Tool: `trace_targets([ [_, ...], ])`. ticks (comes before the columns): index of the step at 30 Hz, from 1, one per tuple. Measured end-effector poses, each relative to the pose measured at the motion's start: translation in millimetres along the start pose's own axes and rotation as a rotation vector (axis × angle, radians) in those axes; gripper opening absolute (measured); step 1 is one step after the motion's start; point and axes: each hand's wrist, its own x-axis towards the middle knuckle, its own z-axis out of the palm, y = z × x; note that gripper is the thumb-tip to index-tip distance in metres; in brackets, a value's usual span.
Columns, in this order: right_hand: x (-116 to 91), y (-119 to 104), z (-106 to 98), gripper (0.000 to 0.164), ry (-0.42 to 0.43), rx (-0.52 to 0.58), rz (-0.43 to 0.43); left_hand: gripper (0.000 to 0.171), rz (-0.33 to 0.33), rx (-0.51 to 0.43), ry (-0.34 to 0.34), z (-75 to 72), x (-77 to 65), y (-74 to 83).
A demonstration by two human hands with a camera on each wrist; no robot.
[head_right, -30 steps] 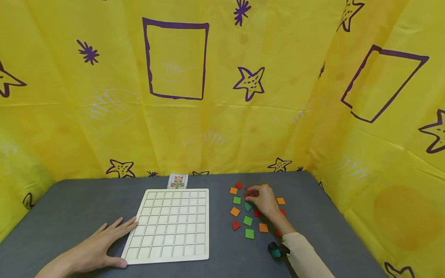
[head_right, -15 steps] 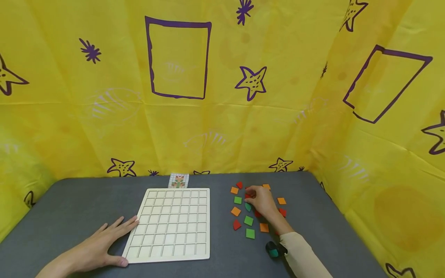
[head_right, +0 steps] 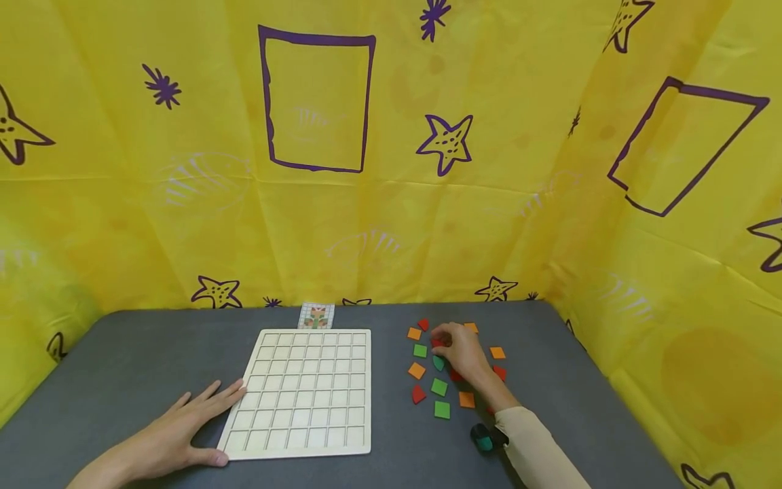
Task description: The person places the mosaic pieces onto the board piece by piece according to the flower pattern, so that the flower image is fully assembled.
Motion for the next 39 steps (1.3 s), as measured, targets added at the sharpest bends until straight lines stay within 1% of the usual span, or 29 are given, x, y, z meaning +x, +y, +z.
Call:
trace_targets([
  [5, -0.2, 1.2, 0.3, 0.019, -0.008, 0.032, -0.056, 0.106, -0.059, 0.002, -0.035, -0.8, -0.4, -0.2],
  [10, 3.6, -3.7, -3.6, 0.018, -0.017, 0.057, -0.094, 0.107, -0.101, 0.017, -0.051, -2.1, 1.8, 1.8],
  [14, 7.7, -11.1, -6.8, 0.018, -0.061, 0.062, -0.129, 0.108, -0.126, 0.0, -0.063, -2.3, 3.0, 2.7],
  [16, 10.2, -14.8, -7.7, 0.018, -0.086, 0.061, -0.14, 0.109, -0.12, -0.015, -0.052, -1.6, 2.3, 2.6],
  [21, 17.2, -24.8, -8.9, 0.018, -0.156, 0.088, -0.161, 0.109, -0.047, -0.008, -0.006, 2.0, 1.7, 3.2],
  [24, 22.4, -31.1, -8.0, 0.019, -0.204, 0.105, -0.174, 0.108, -0.018, -0.004, -0.005, 4.4, 4.4, 5.1],
  [27, 28.4, -37.5, -6.0, 0.02, -0.234, 0.117, -0.205, 0.108, 0.045, 0.008, 0.017, 7.2, 6.2, 5.6],
  [29, 32.3, -42.7, -4.6, 0.021, -0.253, 0.127, -0.213, 0.108, 0.07, 0.011, 0.027, 8.6, 6.9, 5.8],
  [31, 36.3, -46.6, -3.1, 0.021, -0.27, 0.133, -0.219, 0.108, 0.099, 0.036, 0.047, 9.3, 7.1, 6.0],
  [34, 42.1, -53.7, -0.3, 0.022, -0.295, 0.153, -0.2, 0.108, 0.097, 0.051, 0.045, 8.8, 7.9, 7.1],
  [35, 44.1, -56.1, 1.0, 0.022, -0.299, 0.157, -0.207, 0.107, 0.097, 0.061, 0.043, 8.7, 8.1, 7.1],
  [37, 48.1, -62.3, 5.5, 0.022, -0.313, 0.166, -0.224, 0.108, 0.065, 0.059, 0.021, 8.1, 7.9, 6.9],
  [39, 52.2, -68.5, 11.8, 0.021, -0.328, 0.177, -0.256, 0.108, 0.014, 0.049, -0.013, 7.5, 7.7, 5.9],
])
